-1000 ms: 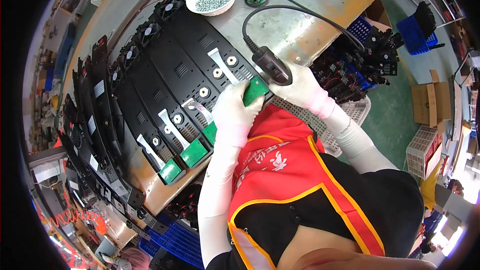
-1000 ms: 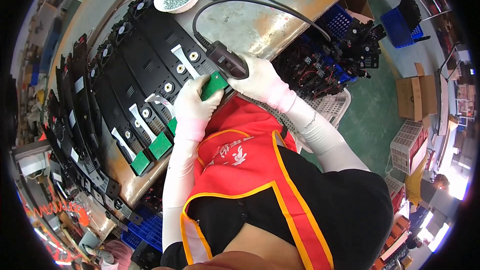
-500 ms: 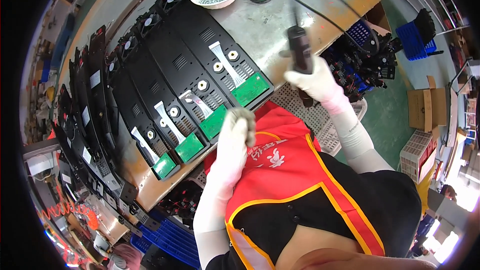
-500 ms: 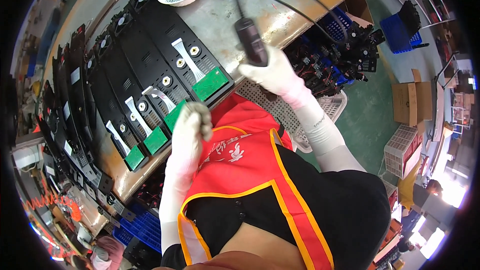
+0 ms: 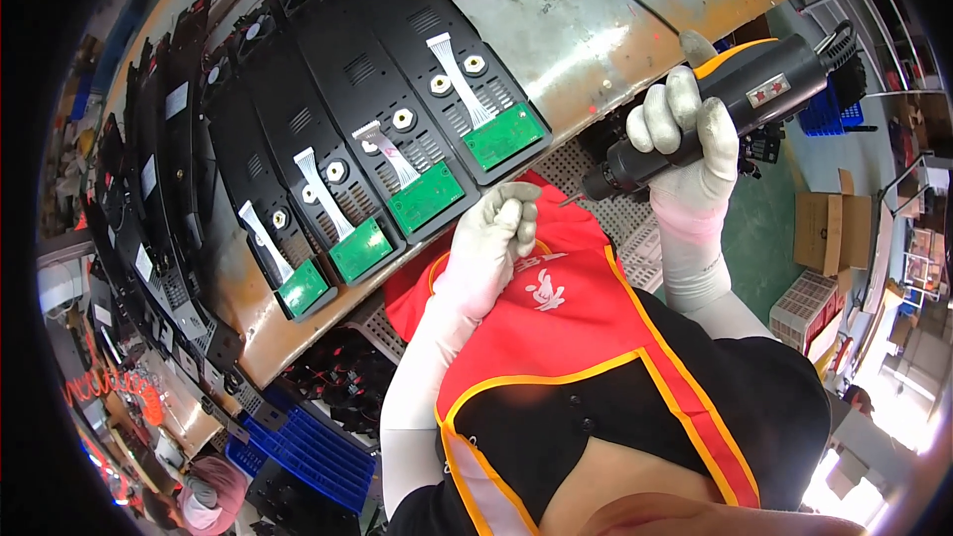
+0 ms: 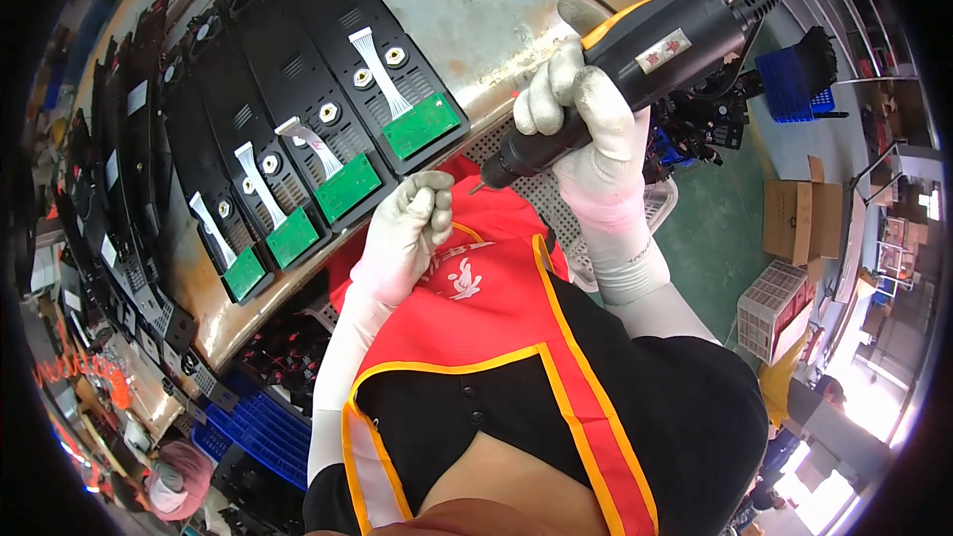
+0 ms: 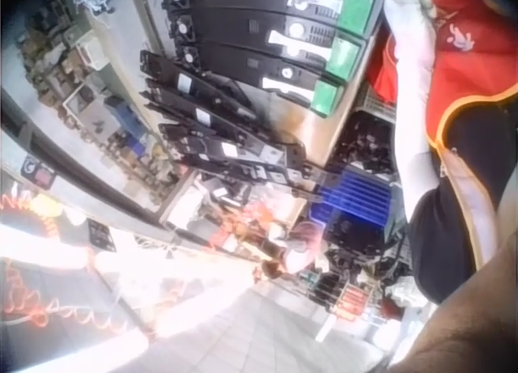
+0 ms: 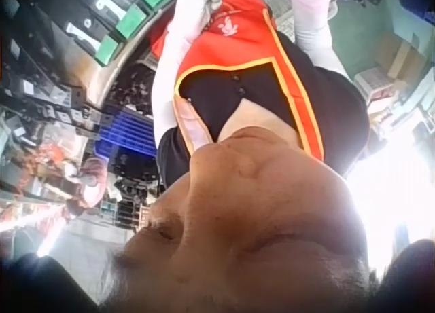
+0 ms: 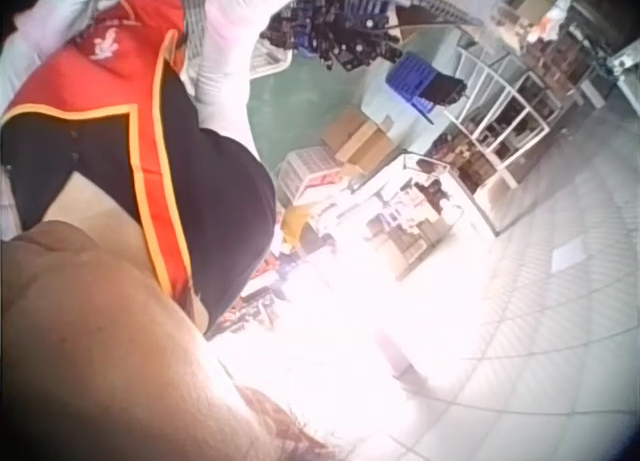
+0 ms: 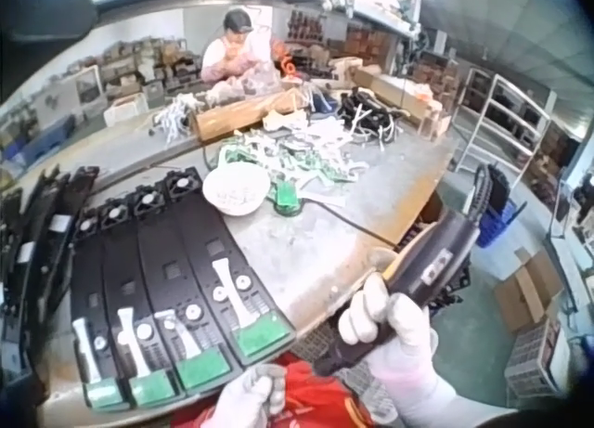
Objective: The person assembles electronic components by placing circuit boards onto housings and securing them with screws using an electric screwdriver.
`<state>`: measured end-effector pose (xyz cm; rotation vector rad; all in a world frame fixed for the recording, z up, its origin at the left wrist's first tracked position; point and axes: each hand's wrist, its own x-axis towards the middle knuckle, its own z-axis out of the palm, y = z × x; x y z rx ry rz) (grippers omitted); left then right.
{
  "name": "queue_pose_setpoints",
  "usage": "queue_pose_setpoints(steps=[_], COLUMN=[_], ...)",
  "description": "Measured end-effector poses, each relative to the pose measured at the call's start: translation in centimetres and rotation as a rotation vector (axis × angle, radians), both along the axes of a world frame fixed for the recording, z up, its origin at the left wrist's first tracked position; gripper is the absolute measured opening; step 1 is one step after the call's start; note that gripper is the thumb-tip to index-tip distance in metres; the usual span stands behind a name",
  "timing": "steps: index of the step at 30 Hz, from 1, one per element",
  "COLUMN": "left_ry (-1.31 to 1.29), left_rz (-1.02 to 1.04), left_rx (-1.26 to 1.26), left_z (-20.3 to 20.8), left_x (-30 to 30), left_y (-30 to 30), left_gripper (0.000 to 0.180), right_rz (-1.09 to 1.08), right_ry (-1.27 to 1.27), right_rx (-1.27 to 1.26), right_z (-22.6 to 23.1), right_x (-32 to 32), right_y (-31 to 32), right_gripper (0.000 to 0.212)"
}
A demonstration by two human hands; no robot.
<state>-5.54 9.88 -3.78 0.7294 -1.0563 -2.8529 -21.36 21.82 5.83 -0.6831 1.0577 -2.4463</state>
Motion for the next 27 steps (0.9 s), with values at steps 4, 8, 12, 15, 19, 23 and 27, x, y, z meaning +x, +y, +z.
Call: queue_pose_setpoints(steps=[4,8,12,15,19,23,27], left_ry=[0.076,0.025,-0.034,-0.012,0.080,0.074,0.064], left_rz=[0.032,0.062,0.079,0.057,0.003,0.066,0.099], left_rx=[0.234,0.187,0.118,0.057,0.059,0.134,0.216], left_z=[0.8,0.3,0.3,0.2,0.1,-0.4,-0.6], left_x=[0.3,0.4,0.4,0.6,0.8,0.8,0.7], left_y=[-0.2,-0.1,0.5,0.6,0.5,0.7,0.8], left_gripper=[0.034,0.030,0.028,0.024,0.018,0.014,0.016], right_rz=[-0.002,-0.066,0.014,0.047,0.064,0.087,0.058], right_ry=[-0.031,0.022,0.022,0.053,0.051,0.006,0.042], right_rx=[0.043,0.169,0.110,0.081,0.080,-0.015,0.078], right_z=[0.7,0.9,0.3,0.2,0.0,-0.2,0.1], right_x=[0.5,1.1,1.2,1.1,1.1,0.9,1.3], right_y=[-1.0,-2.0,-2.4,-2.6,-2.5,-2.4,-2.6], right_gripper=[0.052,0.058,0.061,0.062,0.058,0.054,0.045])
